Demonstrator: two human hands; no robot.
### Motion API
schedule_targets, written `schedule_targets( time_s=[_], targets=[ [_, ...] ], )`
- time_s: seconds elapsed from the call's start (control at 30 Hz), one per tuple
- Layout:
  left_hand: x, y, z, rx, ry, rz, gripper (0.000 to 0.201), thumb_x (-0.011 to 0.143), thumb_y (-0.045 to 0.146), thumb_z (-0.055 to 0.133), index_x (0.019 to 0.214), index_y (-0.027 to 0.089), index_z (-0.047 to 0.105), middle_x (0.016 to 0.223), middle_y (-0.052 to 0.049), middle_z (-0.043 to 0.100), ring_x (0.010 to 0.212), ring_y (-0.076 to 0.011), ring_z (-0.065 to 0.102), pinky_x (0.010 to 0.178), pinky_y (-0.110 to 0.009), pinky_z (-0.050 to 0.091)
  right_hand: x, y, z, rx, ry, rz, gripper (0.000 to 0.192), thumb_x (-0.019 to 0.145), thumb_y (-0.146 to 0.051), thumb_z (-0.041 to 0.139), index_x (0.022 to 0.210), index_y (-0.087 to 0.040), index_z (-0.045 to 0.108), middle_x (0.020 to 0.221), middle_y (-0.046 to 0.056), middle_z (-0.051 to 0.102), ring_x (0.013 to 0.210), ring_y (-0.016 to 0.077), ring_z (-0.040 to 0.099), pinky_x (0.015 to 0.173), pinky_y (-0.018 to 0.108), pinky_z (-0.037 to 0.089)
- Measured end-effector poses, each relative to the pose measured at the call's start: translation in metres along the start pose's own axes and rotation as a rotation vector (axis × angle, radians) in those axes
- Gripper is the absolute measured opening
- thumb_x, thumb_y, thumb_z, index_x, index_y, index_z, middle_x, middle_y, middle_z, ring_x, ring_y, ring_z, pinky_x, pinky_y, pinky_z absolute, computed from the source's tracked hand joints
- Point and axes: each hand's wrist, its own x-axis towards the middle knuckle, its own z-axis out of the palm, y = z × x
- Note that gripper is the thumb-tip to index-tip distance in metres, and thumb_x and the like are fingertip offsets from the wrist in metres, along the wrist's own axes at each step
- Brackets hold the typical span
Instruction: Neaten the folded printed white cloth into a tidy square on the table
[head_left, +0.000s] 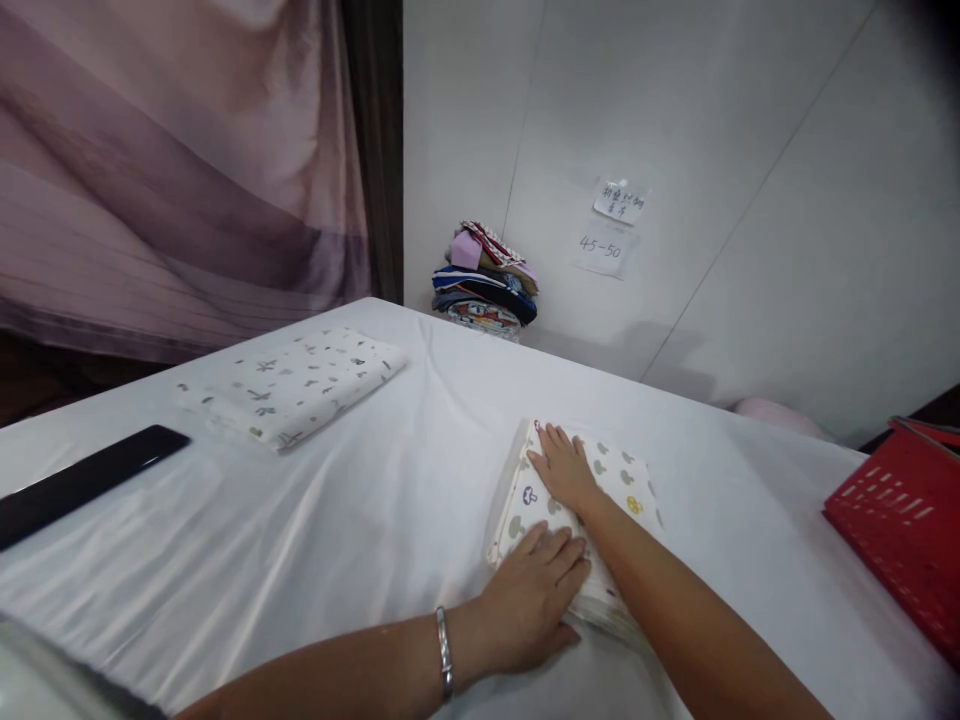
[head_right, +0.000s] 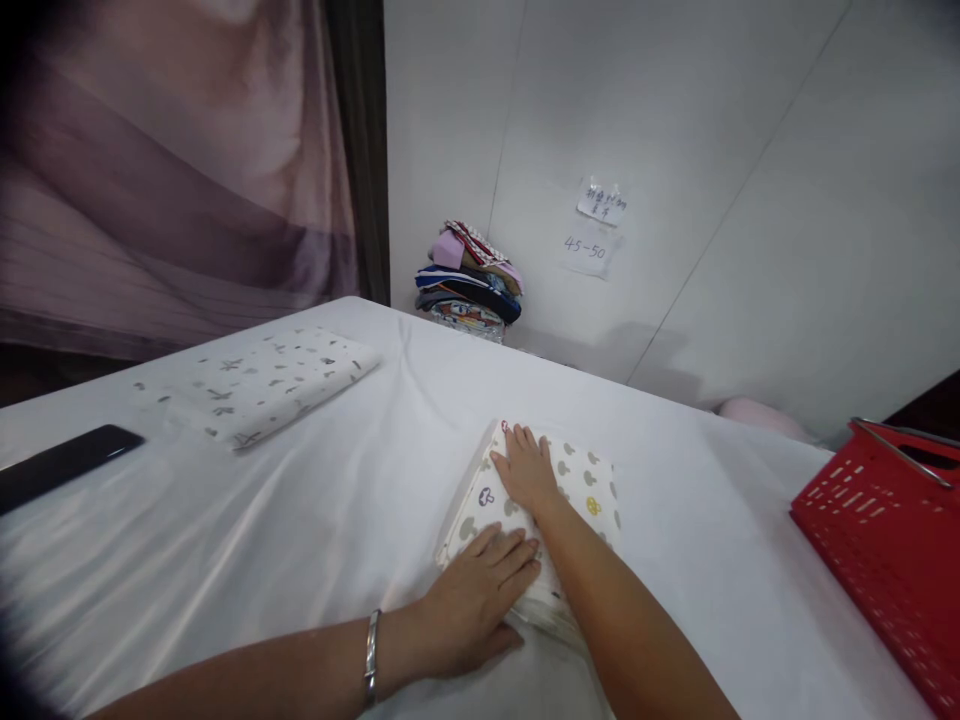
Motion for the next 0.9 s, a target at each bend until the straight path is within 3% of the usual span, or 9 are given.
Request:
schedule_targets(
  time_s=[0.2, 0.33, 0.47, 0.7, 0.9],
  targets=[
    [-0.001, 0.001, -0.003, 0.002, 0.005, 0.000, 0.068, 0.083, 0.046, 0.057, 0.140, 0.019, 0.031, 0.147, -0.010, 0.034, 0.137, -0.0269, 0.026, 0.115, -0.048, 0.015, -0.024, 0.012, -0.026, 0.097, -0.098, 0.007, 0.054, 0.092, -0.049, 0.031, 0.137, -0.021, 0.041, 0.150, 0.010, 0.027, 0.140, 0.0253, 0.016, 0.109, 0.050, 0.014],
    [0.000, 0.001, -0.004, 0.000, 0.013, -0.001, 0.067, 0.083, 0.046, 0.056, 0.140, 0.021, 0.031, 0.146, -0.010, 0.035, 0.137, -0.0272, 0.026, 0.114, -0.048, 0.015, -0.063, 0.052, -0.027, -0.001, -0.008, 0.116, 0.055, 0.091, -0.049, 0.035, 0.138, -0.020, 0.041, 0.151, 0.011, 0.026, 0.140, 0.0280, 0.014, 0.109, 0.052, 0.014],
    [0.001, 0.000, -0.003, 0.019, 0.028, 0.010, 0.066, 0.083, 0.045, 0.058, 0.139, 0.021, 0.032, 0.146, -0.008, 0.037, 0.136, -0.0263, 0.028, 0.115, -0.047, 0.016, -0.089, 0.082, -0.016, -0.008, 0.057, 0.227, 0.054, 0.093, -0.045, 0.032, 0.139, -0.019, 0.038, 0.151, 0.012, 0.025, 0.140, 0.0278, 0.017, 0.107, 0.053, 0.021],
    [0.003, -0.006, -0.002, 0.089, 0.024, 0.053, 0.062, 0.084, 0.038, 0.056, 0.139, 0.022, 0.033, 0.145, -0.010, 0.038, 0.135, -0.0290, 0.031, 0.111, -0.052, 0.022, -0.102, 0.065, -0.026, 0.106, -0.012, 0.322, 0.055, 0.092, -0.047, 0.032, 0.141, -0.021, 0.036, 0.153, 0.009, 0.021, 0.141, 0.0254, 0.011, 0.110, 0.052, 0.012],
    [0.002, -0.008, 0.001, 0.116, 0.067, 0.091, 0.058, 0.084, 0.032, 0.056, 0.138, 0.022, 0.035, 0.144, -0.009, 0.039, 0.134, -0.0283, 0.032, 0.111, -0.052, 0.024, -0.131, 0.052, -0.019, 0.170, 0.076, 0.263, 0.053, 0.090, -0.047, 0.038, 0.137, -0.023, 0.042, 0.151, 0.009, 0.024, 0.141, 0.0248, 0.013, 0.111, 0.051, 0.013]
  ],
)
